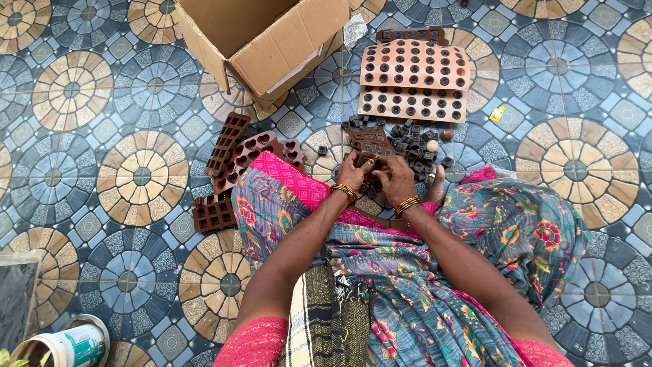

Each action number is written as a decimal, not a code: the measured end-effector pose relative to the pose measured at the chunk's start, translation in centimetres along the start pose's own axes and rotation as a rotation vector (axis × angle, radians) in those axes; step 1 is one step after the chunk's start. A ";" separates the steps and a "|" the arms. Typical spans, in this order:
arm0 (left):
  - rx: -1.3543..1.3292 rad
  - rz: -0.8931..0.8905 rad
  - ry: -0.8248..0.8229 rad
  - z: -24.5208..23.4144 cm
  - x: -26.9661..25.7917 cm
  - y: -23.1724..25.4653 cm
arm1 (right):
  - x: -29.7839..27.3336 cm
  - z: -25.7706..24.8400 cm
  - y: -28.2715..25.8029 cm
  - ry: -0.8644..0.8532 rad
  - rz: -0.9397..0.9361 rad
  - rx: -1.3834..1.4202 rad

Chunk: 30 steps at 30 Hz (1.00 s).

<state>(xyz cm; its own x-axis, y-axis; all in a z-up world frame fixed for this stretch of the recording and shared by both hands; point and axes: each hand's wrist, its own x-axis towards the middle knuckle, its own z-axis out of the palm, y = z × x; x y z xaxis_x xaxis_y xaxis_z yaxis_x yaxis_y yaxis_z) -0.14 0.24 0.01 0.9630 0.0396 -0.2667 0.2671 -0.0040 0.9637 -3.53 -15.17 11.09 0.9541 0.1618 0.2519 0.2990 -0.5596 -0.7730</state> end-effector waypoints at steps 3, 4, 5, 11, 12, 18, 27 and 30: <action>-0.135 -0.015 -0.045 0.0 -0.4 0.1 | -0.1 0.1 0.4 0.005 0.084 -0.011; -0.135 -0.021 -0.057 0.1 -0.6 0.0 | -0.1 0.1 0.8 0.007 0.126 -0.001; -0.137 -0.022 -0.068 0.2 -0.5 0.2 | 0.2 0.1 1.2 0.011 0.162 0.008; -0.350 0.012 -0.115 0.3 0.8 0.3 | 1.8 0.0 4.9 0.022 0.483 0.444; -0.354 0.011 -0.095 0.2 1.1 0.2 | 2.1 -0.1 5.5 0.054 0.447 0.479; 0.030 0.272 0.091 0.0 2.2 -0.5 | 3.1 -2.9 4.4 0.286 0.059 0.052; -0.354 0.022 -0.113 0.2 0.2 2.8 | 1.7 -1.4 -2.1 0.033 -0.111 -0.056; -0.287 -0.010 -0.040 -0.1 -0.8 4.0 | 1.3 -1.1 -2.2 0.021 -0.087 -0.043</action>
<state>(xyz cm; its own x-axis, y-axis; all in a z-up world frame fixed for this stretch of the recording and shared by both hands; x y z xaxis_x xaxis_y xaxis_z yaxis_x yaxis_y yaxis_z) 0.11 0.32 4.08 0.9627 -0.0011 -0.2707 0.2603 0.2789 0.9244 -3.01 -14.59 13.76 0.9239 0.1946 0.3293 0.3792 -0.5787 -0.7220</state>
